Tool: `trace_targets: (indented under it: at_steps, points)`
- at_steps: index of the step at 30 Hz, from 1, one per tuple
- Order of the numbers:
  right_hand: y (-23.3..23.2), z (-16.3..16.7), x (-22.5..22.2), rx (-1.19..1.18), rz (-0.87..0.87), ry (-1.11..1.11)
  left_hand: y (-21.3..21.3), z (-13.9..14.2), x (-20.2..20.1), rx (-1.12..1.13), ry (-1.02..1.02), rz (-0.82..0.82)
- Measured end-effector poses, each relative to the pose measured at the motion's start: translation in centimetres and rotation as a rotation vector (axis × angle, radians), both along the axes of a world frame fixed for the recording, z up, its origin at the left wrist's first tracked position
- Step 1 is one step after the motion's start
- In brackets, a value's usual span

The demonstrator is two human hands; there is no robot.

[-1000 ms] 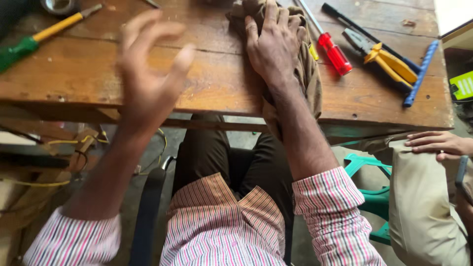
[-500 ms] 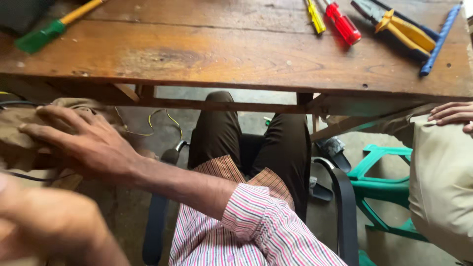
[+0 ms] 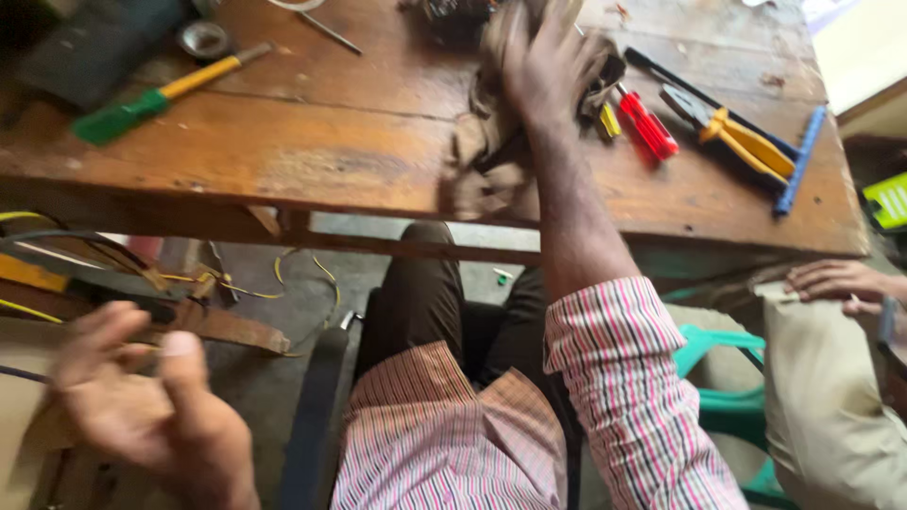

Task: The person uses a yellow-handled screwdriver to pry and scrape burnt insulation and old copper windings out of a motor stator mounted on a metal base, working around the inner rim section by section and pulling loose winding material out by hand.

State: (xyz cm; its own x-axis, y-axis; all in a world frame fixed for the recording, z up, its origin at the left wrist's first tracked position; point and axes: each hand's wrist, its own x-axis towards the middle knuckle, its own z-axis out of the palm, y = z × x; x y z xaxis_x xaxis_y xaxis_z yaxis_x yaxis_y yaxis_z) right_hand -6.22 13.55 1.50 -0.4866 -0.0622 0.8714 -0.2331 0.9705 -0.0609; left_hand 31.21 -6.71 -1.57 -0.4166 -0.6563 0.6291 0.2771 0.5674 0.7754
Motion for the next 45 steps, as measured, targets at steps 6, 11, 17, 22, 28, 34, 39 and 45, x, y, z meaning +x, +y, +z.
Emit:
trace_targets:
  at_steps: [6, 11, 17, 22, 28, 34, 39, 45]
  points:
    - [-0.7, 0.1, 1.1, -0.077, 0.101, -0.676, 0.4, 0.7, -1.2, 0.008, -0.071, -0.012]
    - [-1.5, -1.4, 6.1, 0.026, 0.205, -0.454, 2.0, 0.4, -2.5, 0.118, -0.065, -0.151]
    - [-9.1, -5.5, 19.5, -0.264, 0.913, -0.469, 2.9, 0.5, -2.0, 0.183, -0.088, -0.11]
    - [-8.5, -4.5, 23.5, -0.437, 1.032, -0.45, 2.3, 1.5, -1.2, -0.048, -0.08, 0.038]
    - [11.5, -1.7, 21.4, -0.272, 0.437, -0.305, 1.3, 0.2, -1.7, -0.07, -0.047, 0.014]
    - [13.3, -6.5, 14.6, -0.116, -0.03, -0.301, 5.6, -3.9, -3.2, -0.244, -0.113, -0.21]
    - [2.5, -6.7, 19.3, -0.204, 0.704, -0.561, 8.3, -7.1, -5.0, 0.597, -0.323, -0.584]
    - [-4.6, -4.2, 27.6, -0.456, 1.466, -0.94, 1.2, -8.6, -4.5, 1.205, 0.106, -0.383]
